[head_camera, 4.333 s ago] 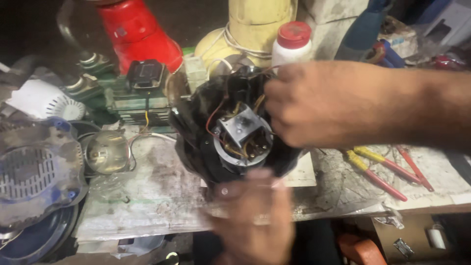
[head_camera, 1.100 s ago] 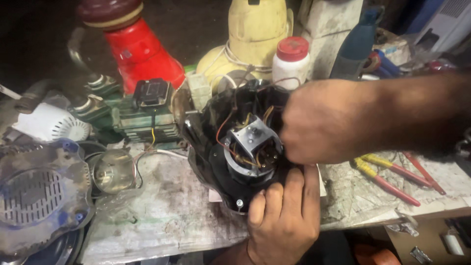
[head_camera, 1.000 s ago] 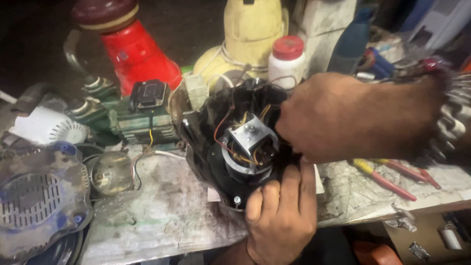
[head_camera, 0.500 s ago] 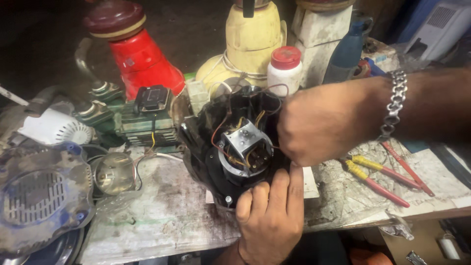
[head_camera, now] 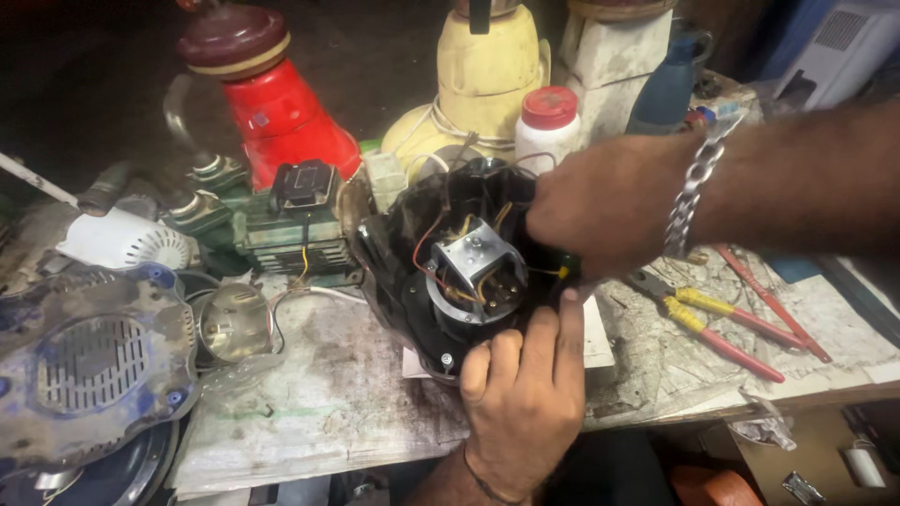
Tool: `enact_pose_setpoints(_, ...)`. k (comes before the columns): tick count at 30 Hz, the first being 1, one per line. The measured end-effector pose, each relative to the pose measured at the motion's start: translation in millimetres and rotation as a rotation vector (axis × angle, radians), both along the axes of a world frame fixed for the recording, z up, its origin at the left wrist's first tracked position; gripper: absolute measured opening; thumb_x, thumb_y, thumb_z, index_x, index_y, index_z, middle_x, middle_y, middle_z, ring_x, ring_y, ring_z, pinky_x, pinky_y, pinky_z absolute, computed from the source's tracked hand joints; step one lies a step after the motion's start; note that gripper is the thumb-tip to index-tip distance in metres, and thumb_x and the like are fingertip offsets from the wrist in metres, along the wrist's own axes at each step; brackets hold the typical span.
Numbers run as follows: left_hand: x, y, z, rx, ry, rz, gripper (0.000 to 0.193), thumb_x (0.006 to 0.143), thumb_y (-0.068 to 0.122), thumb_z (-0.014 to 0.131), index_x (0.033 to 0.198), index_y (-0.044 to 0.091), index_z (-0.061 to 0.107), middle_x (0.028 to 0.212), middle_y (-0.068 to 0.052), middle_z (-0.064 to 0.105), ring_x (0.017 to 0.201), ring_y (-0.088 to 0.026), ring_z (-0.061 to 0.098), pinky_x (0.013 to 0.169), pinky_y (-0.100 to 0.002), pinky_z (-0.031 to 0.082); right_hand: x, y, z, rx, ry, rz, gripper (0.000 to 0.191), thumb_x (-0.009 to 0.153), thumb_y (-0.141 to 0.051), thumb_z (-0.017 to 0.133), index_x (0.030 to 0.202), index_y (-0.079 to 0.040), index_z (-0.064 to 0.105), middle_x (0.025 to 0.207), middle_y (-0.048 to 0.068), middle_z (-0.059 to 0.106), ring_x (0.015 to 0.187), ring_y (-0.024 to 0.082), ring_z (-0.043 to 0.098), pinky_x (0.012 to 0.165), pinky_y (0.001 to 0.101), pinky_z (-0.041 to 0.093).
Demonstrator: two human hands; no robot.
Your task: The person works on a disassembled electric fan motor housing on a cluttered workbench. They use a screwdriver to loosen and tighten screws on the motor mount, use pliers to handle and reposition wires, rotate the housing to reach different sides, and finally pick up and handle a small black connector component by hand.
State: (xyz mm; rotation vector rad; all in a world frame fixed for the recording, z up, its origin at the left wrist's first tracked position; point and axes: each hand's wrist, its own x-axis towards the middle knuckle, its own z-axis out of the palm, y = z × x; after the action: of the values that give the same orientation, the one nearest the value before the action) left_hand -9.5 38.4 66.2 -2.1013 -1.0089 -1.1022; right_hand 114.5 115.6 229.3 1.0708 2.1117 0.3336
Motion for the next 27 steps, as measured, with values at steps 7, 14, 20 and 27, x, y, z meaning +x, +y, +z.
enact_pose_setpoints(7,1.6,0.8,-2.6,0.026,-0.028,0.05,0.035,0.1,0.018,0.057,0.129,0.011,0.073,0.109,0.004,0.065,0.083,-0.012,0.054,0.089,-0.03,0.037,17.9,4.8,-6.8,-0.081,-0.197,0.423,0.02,0.1,-0.024,0.062,0.09,-0.012,0.075,0.086,0.007,0.076,0.083,0.022,0.074,0.071,0.0363,0.059)
enact_pose_setpoints(14,5.7,1.0,-4.1,0.013,-0.04,0.055,0.031,0.102,0.019,0.057,0.127,0.012,0.073,0.11,0.004,0.066,0.084,-0.012,0.055,0.089,-0.03,0.035,-14.9,7.1,-4.9,-0.09,-0.191,0.032,0.018,0.09,-0.033,0.071,0.091,-0.016,0.076,0.09,0.008,0.076,0.084,0.023,0.075,0.07,0.0375,0.06)
enact_pose_setpoints(20,3.8,3.1,-0.5,0.036,-0.035,0.04,0.032,0.101,0.017,0.057,0.128,0.011,0.073,0.108,0.003,0.065,0.081,-0.011,0.053,0.087,-0.03,0.034,-34.1,-2.4,14.5,0.043,0.108,-0.475,0.028,0.086,-0.035,0.075,0.097,-0.009,0.079,0.092,0.014,0.077,0.088,0.031,0.077,0.078,0.0438,0.062)
enact_pose_setpoints(27,-0.8,-0.8,-1.1,0.0,0.001,0.008,0.035,0.099,0.017,0.056,0.13,0.01,0.072,0.109,0.004,0.066,0.083,-0.011,0.054,0.088,-0.03,0.035,-5.1,9.3,-0.4,-0.02,-0.019,-0.106,0.028,0.084,-0.033,0.081,0.096,-0.009,0.074,0.098,0.011,0.074,0.095,0.026,0.073,0.078,0.0383,0.061)
